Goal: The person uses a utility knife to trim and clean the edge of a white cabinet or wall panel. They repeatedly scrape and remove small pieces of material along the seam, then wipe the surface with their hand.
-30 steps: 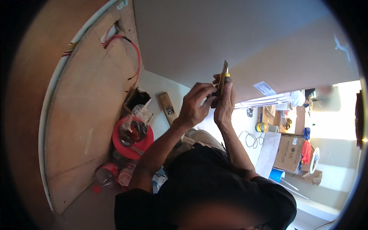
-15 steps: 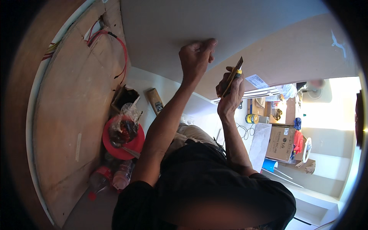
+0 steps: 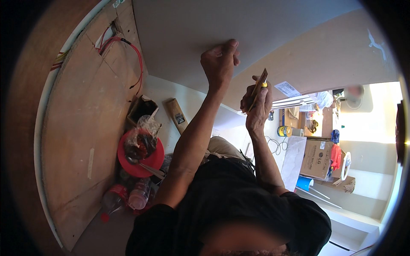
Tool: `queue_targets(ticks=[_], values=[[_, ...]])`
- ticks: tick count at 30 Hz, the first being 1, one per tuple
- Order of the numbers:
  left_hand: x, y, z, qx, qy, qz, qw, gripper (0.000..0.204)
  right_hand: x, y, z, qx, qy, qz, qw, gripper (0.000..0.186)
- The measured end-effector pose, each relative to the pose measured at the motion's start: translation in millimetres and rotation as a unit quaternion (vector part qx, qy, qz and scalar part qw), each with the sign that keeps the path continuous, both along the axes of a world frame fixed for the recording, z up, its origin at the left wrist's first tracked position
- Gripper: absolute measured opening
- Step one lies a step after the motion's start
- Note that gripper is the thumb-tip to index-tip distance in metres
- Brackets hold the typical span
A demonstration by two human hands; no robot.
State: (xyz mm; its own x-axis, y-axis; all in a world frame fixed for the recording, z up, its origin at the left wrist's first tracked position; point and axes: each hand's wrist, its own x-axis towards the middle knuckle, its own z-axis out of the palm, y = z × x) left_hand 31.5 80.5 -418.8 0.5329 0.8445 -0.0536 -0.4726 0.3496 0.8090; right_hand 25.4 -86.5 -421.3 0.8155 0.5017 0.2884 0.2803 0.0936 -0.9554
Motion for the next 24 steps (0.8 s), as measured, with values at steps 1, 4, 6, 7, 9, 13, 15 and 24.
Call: queue_targets(ticks=[1,4,6,7,9,13,15,24], values=[[1,-1,0,0.007,-0.004,0.011,1.000,0.032,1,2,2,-0.010,0.002,0.004,1.000,0.060],[-1,-2,-3,0.021,-0.002,0.012,1.000,0.032,6,13,5,-0.015,-0.029,0.001,0.999,0.062],[-5,1,-6,0.053,-0.004,-0.003,0.999,0.030,4,17,8,-0.019,-0.050,-0.008,0.999,0.062],[-8,3,-8,0.067,0.003,-0.013,0.998,0.030,2,17,10,-0.025,-0.055,-0.009,0.998,0.063],[-13,6,-10,0.090,0.024,-0.037,0.995,0.029,0,17,15,-0.008,-0.026,0.014,1.000,0.051],[-11,1,-11,0.081,0.039,-0.015,0.996,0.028,4,26,20,-0.087,-0.095,-0.088,0.988,0.034],[-7,0,-11,0.054,0.051,-0.017,0.997,0.029,21,41,21,-0.129,-0.214,-0.172,0.953,0.034],[-9,8,-17,0.120,0.048,-0.003,0.992,0.037,45,80,8,-0.041,-0.205,-0.282,0.936,0.062]])
